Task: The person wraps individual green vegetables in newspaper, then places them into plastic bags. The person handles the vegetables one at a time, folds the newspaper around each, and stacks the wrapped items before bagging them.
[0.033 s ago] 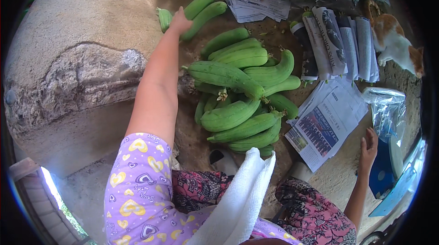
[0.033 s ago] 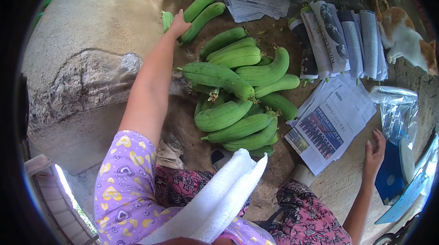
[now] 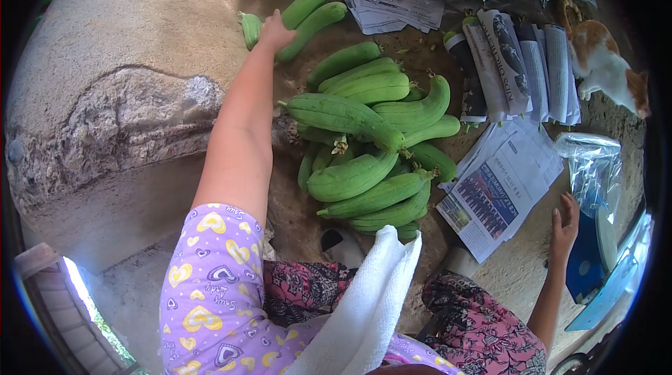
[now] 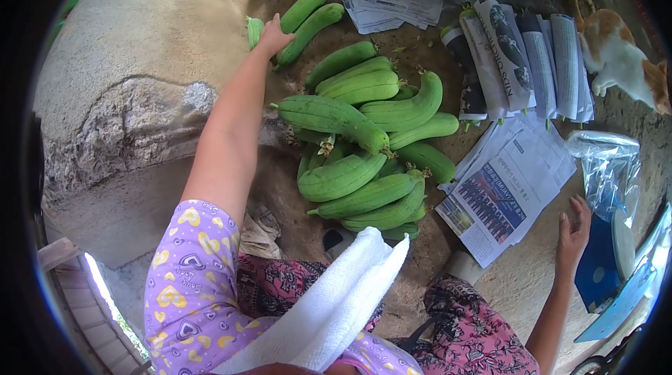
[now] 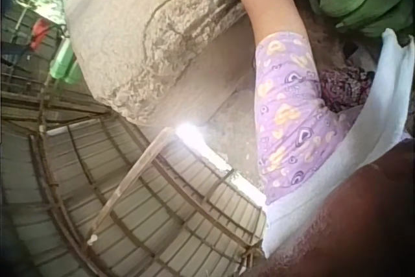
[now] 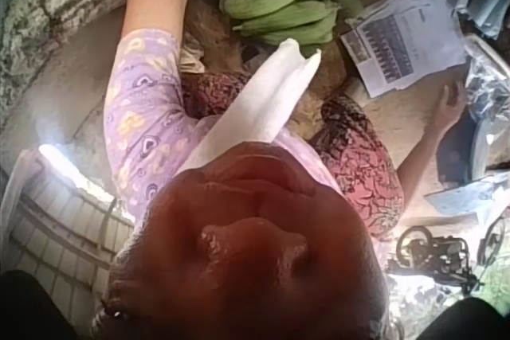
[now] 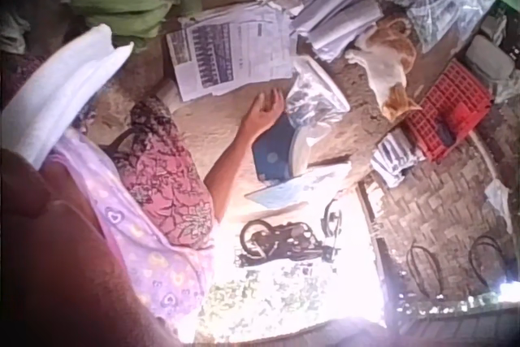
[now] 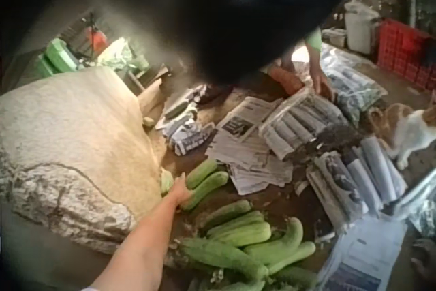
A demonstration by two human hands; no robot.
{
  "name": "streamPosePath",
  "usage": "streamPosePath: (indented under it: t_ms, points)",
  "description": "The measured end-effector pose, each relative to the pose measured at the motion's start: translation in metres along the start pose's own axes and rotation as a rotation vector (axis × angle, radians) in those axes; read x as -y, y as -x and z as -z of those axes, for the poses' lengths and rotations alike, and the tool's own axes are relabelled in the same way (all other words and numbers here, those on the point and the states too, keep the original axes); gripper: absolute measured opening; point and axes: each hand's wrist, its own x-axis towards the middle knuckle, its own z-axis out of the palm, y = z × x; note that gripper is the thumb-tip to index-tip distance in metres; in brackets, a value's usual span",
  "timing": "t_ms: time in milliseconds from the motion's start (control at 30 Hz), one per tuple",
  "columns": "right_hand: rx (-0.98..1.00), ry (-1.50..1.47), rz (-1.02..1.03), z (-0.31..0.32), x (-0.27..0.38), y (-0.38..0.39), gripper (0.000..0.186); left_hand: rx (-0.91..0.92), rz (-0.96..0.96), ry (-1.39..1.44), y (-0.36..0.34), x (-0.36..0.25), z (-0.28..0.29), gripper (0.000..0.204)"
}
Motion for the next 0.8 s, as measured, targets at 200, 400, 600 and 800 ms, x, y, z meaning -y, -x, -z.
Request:
streamPosePath:
  t_ms: [200,400,600,800]
  points:
    - [0.018,0.097,0.056,-0.001,0.028,-0.024,0.036,0.04,-0.023,0.047,0.005,-0.018,0.022,0.092]
    - [0.131,0.034,0.07,-0.007,0.05,-0.044,0.036,-0.13,-0.086,0.267,0.014,-0.021,0.006,0.072]
    - [0.081,-0.173,0.133,-0.005,0.074,-0.049,0.036,-0.292,-0.058,0.809,0.027,-0.052,0.052,0.061]
    - [0.125,-0.287,0.077,0.014,0.117,-0.041,0.043,0.487,-0.375,1.994,0.142,-0.181,0.132,0.065]
